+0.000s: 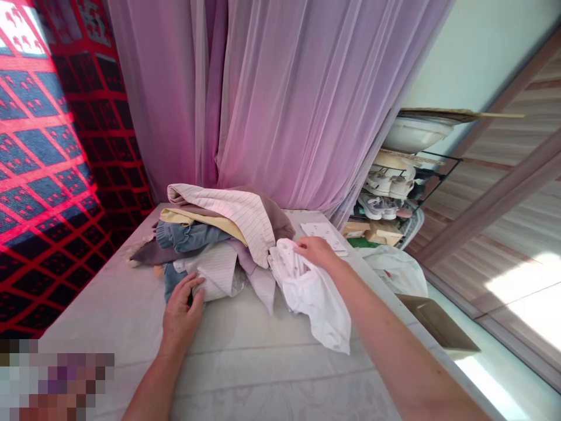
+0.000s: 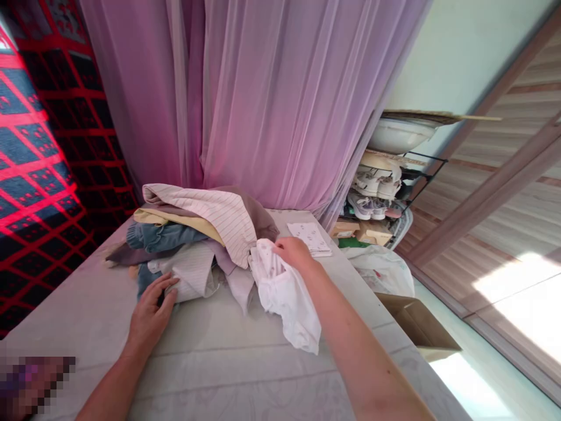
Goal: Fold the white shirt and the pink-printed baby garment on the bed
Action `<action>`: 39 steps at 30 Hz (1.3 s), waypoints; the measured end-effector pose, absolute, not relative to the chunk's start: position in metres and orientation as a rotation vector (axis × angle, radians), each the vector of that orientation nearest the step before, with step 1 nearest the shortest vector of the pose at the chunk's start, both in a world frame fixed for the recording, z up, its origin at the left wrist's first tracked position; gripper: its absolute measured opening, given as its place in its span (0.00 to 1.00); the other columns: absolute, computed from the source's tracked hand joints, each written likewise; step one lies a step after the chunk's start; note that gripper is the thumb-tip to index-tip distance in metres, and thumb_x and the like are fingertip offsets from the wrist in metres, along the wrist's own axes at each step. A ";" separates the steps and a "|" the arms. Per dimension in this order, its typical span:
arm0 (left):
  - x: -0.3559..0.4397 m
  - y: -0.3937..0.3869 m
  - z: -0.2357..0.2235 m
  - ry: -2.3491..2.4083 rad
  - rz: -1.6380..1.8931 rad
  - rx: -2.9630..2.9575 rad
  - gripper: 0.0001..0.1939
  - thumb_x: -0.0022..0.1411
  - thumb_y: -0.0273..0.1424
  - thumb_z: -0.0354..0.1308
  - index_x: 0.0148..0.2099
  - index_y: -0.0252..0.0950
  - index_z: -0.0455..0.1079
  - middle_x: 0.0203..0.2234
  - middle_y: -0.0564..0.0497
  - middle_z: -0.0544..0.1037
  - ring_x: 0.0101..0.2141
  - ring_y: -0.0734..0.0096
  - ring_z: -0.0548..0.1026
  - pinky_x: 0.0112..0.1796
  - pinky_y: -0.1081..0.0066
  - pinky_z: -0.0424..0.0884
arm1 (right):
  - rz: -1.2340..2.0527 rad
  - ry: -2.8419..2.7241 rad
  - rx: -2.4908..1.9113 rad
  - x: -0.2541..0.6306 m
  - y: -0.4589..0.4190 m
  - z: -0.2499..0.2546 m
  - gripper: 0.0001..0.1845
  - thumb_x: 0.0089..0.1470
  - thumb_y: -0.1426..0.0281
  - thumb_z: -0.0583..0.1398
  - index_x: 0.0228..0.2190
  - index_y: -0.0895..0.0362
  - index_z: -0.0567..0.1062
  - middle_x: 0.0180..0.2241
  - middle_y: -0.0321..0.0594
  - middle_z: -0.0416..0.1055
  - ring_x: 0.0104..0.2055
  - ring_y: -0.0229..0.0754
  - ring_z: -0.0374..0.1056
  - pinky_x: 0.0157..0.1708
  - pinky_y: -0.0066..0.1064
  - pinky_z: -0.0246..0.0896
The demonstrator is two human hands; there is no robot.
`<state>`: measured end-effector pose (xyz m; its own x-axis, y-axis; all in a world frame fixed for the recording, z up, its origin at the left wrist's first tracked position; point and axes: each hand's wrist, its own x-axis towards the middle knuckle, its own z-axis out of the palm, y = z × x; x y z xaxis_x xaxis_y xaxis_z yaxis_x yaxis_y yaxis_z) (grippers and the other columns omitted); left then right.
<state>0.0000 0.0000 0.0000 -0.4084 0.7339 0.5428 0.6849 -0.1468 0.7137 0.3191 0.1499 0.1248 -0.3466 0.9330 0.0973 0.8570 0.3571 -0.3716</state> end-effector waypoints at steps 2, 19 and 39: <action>0.000 0.000 0.000 2.017 1.637 1.678 0.17 0.60 0.41 0.50 0.43 0.39 0.73 0.49 0.45 0.75 0.50 0.58 0.73 0.52 0.59 0.68 | 0.473 -2.110 -1.512 0.345 0.151 0.147 0.13 0.48 0.60 0.58 0.24 0.56 0.75 0.23 0.34 0.70 0.28 0.39 0.65 0.29 0.28 0.56; -0.001 -0.002 0.004 1.995 1.606 1.688 0.16 0.59 0.41 0.51 0.43 0.38 0.73 0.49 0.45 0.75 0.50 0.58 0.73 0.53 0.58 0.67 | -0.398 -2.082 -1.733 0.355 0.155 0.167 0.15 0.59 0.64 0.52 0.39 0.51 0.77 0.38 0.43 0.76 0.40 0.46 0.69 0.37 0.32 0.57; 0.000 -0.001 0.003 2.015 1.623 1.690 0.17 0.60 0.42 0.50 0.43 0.38 0.73 0.49 0.44 0.75 0.49 0.58 0.73 0.52 0.59 0.68 | 0.251 -1.496 -1.173 0.384 0.152 0.220 0.15 0.50 0.56 0.58 0.25 0.55 0.71 0.20 0.29 0.64 0.25 0.36 0.60 0.28 0.28 0.56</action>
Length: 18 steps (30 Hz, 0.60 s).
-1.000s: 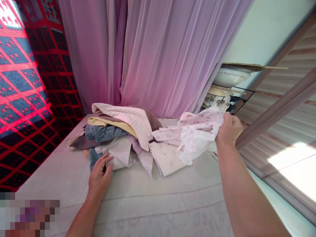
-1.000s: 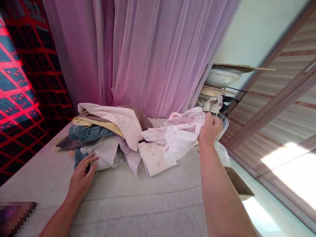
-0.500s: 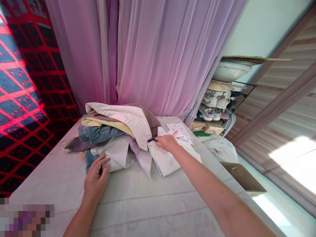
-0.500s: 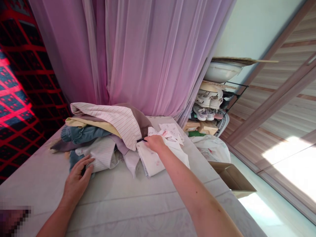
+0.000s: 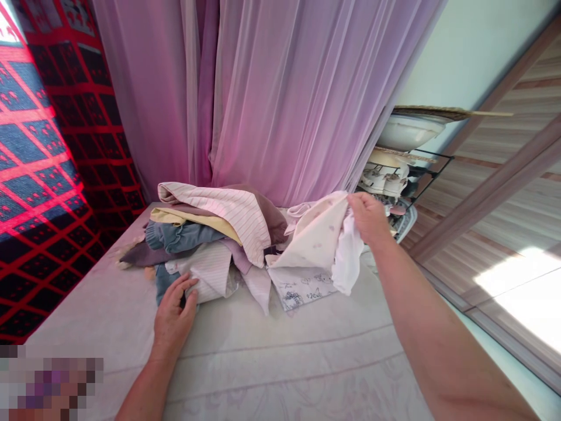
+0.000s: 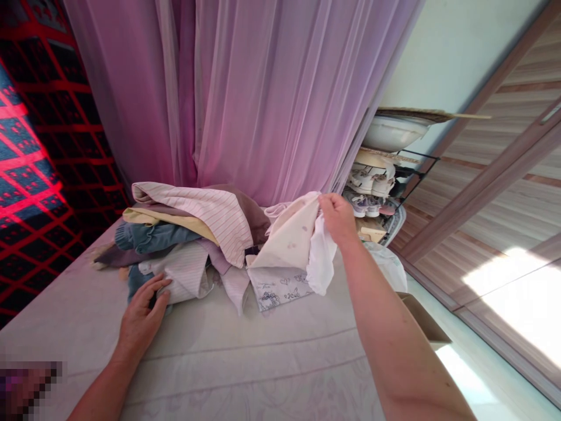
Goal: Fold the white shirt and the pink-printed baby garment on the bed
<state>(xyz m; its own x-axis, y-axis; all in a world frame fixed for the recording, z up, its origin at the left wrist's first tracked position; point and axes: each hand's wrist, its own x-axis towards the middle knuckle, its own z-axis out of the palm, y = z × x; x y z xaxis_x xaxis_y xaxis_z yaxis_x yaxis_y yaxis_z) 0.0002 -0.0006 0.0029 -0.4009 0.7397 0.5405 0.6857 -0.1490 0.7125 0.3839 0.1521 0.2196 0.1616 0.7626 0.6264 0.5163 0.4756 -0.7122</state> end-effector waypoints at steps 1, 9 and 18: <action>0.000 -0.001 0.003 2.014 1.621 1.690 0.17 0.60 0.42 0.50 0.43 0.38 0.74 0.49 0.44 0.75 0.49 0.58 0.73 0.51 0.58 0.68 | 0.277 -1.442 -1.098 0.388 0.145 0.234 0.16 0.49 0.55 0.60 0.23 0.54 0.69 0.19 0.28 0.61 0.23 0.35 0.57 0.26 0.28 0.55; 0.000 -0.001 0.004 1.987 1.621 1.668 0.18 0.59 0.42 0.51 0.42 0.37 0.74 0.50 0.43 0.74 0.50 0.56 0.73 0.52 0.57 0.68 | 0.471 -1.532 -0.817 0.381 0.086 0.293 0.17 0.51 0.53 0.62 0.22 0.52 0.68 0.18 0.30 0.60 0.22 0.37 0.60 0.21 0.27 0.55; -0.001 0.002 -0.002 1.993 1.632 1.688 0.18 0.59 0.42 0.51 0.43 0.37 0.74 0.49 0.43 0.75 0.50 0.57 0.73 0.52 0.57 0.67 | 0.916 -2.085 -1.769 0.336 0.143 0.151 0.09 0.41 0.64 0.66 0.23 0.57 0.75 0.23 0.33 0.73 0.28 0.38 0.69 0.28 0.25 0.60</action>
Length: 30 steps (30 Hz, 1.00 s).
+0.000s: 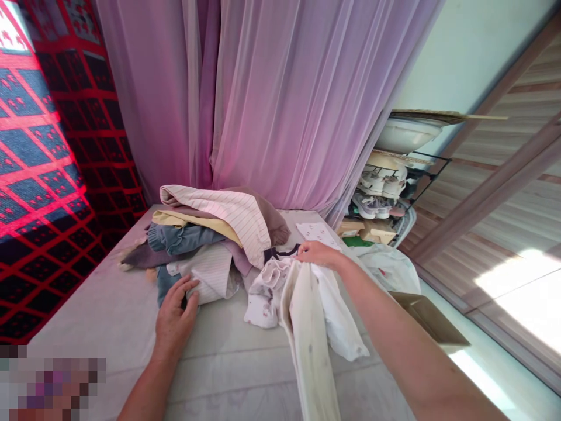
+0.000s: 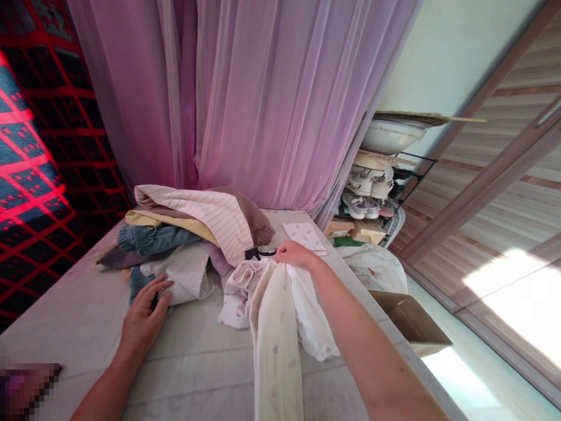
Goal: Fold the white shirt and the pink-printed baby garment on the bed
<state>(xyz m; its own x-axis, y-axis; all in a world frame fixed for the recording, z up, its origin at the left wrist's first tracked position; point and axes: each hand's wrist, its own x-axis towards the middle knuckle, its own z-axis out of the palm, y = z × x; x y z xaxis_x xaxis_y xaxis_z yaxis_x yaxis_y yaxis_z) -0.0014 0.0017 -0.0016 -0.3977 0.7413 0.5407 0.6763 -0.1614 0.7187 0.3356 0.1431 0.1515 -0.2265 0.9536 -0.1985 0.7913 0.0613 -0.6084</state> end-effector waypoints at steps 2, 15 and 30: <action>-0.002 0.002 -0.002 1.997 1.628 1.694 0.18 0.60 0.42 0.51 0.43 0.37 0.74 0.49 0.44 0.75 0.50 0.57 0.73 0.53 0.57 0.68 | 0.730 -2.115 -1.904 0.318 0.160 0.114 0.08 0.44 0.64 0.65 0.27 0.55 0.78 0.31 0.36 0.77 0.36 0.42 0.71 0.35 0.27 0.62; -0.005 0.001 -0.001 2.033 1.588 1.727 0.18 0.59 0.43 0.51 0.44 0.39 0.74 0.49 0.46 0.75 0.50 0.58 0.73 0.52 0.58 0.68 | 0.768 -1.984 -1.846 0.283 0.186 0.067 0.10 0.44 0.61 0.65 0.20 0.55 0.77 0.23 0.33 0.74 0.29 0.38 0.68 0.29 0.26 0.58; -0.007 0.001 0.001 2.034 1.548 1.725 0.19 0.59 0.45 0.50 0.44 0.39 0.73 0.50 0.45 0.75 0.51 0.55 0.72 0.53 0.55 0.68 | 0.394 -1.438 -2.274 0.415 0.193 0.075 0.16 0.53 0.64 0.56 0.36 0.59 0.79 0.37 0.49 0.77 0.40 0.48 0.73 0.36 0.31 0.63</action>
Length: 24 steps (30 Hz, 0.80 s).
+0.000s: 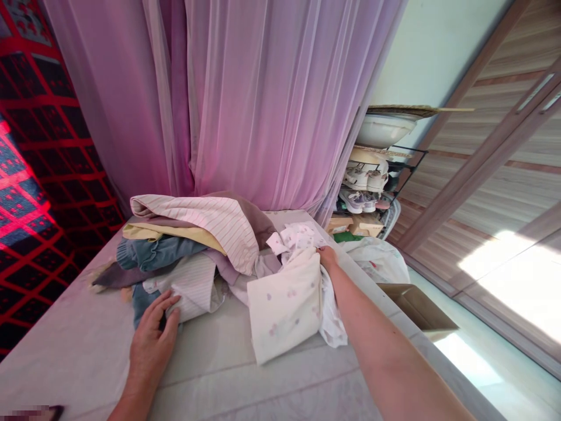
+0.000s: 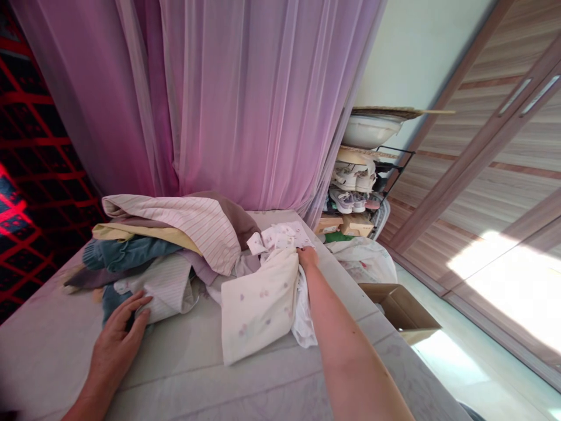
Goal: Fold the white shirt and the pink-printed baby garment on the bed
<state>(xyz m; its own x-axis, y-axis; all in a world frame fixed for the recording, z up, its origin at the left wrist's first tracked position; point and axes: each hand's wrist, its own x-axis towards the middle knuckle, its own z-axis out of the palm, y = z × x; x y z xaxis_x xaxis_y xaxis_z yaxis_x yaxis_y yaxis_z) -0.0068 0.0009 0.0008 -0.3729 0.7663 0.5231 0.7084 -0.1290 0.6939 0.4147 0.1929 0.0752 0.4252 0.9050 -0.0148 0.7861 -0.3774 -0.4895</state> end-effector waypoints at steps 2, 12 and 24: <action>-0.008 0.001 0.001 2.036 1.528 1.727 0.19 0.59 0.45 0.50 0.44 0.39 0.73 0.50 0.45 0.75 0.51 0.55 0.72 0.53 0.54 0.67 | 0.372 -1.468 -2.277 0.413 0.200 0.071 0.19 0.51 0.66 0.58 0.44 0.56 0.77 0.44 0.47 0.76 0.45 0.47 0.72 0.40 0.30 0.63; -0.006 -0.001 0.002 2.053 1.530 1.721 0.18 0.60 0.44 0.51 0.44 0.40 0.73 0.50 0.46 0.75 0.51 0.57 0.72 0.53 0.57 0.67 | 0.267 -1.577 -2.233 0.399 0.214 0.084 0.13 0.48 0.70 0.59 0.35 0.56 0.82 0.39 0.49 0.78 0.42 0.51 0.73 0.40 0.34 0.64; -0.004 0.000 0.002 2.011 1.596 1.711 0.18 0.59 0.43 0.51 0.43 0.38 0.74 0.49 0.44 0.75 0.49 0.57 0.73 0.52 0.58 0.69 | 0.062 -1.957 -1.579 0.351 0.230 0.246 0.10 0.47 0.66 0.61 0.29 0.56 0.80 0.28 0.38 0.77 0.36 0.43 0.72 0.42 0.33 0.64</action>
